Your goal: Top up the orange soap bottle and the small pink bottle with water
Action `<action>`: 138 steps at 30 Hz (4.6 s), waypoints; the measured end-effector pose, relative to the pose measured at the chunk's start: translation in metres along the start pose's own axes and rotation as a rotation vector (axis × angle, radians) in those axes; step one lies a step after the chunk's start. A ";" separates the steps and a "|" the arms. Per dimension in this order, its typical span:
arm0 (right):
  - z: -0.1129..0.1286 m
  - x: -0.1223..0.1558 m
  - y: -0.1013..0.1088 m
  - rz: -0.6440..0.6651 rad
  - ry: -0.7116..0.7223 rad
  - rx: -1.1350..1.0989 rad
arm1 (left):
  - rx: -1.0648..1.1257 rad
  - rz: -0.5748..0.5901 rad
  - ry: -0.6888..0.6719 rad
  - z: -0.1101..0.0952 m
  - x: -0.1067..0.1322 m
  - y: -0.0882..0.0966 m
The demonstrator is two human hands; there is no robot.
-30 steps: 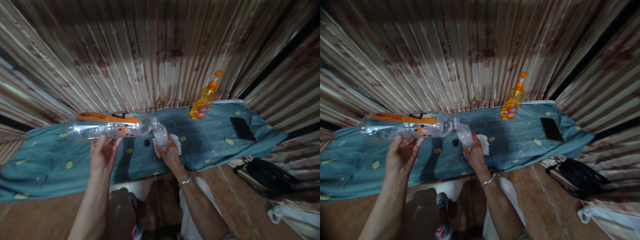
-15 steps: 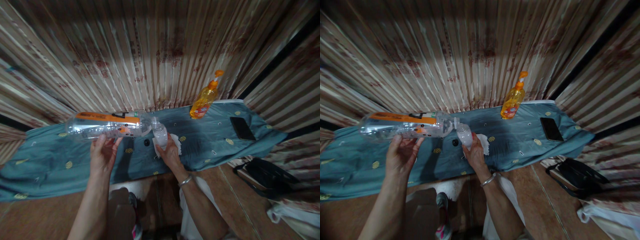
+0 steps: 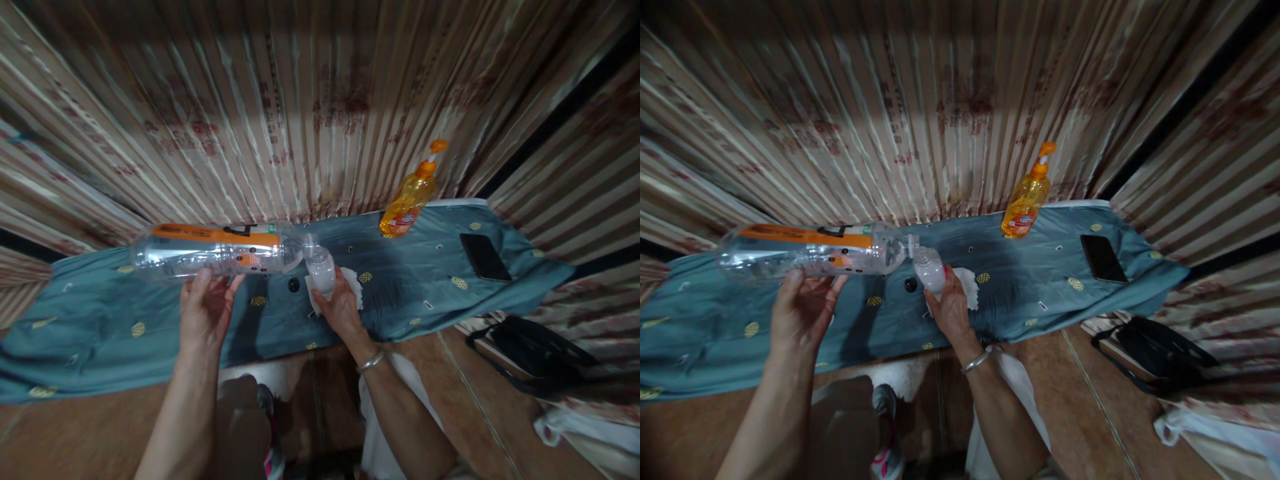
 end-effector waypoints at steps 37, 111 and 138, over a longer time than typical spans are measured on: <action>0.000 0.000 0.000 0.004 -0.007 0.014 | 0.008 0.025 -0.009 -0.003 0.001 -0.001; 0.000 0.000 0.000 0.021 -0.030 0.006 | 0.035 0.005 -0.005 -0.003 -0.001 -0.001; -0.001 0.001 -0.001 -0.001 0.006 0.020 | 0.036 0.050 -0.030 -0.006 0.001 -0.003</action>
Point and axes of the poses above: each hand's wrist, its own x-axis away from the middle knuckle, its own y-axis out of the back of the hand, z = x × y, the point moved 2 cm from there along -x, towards the middle knuckle, and after that the axes turned 13 degrees about -y, right-handed, at the moved point
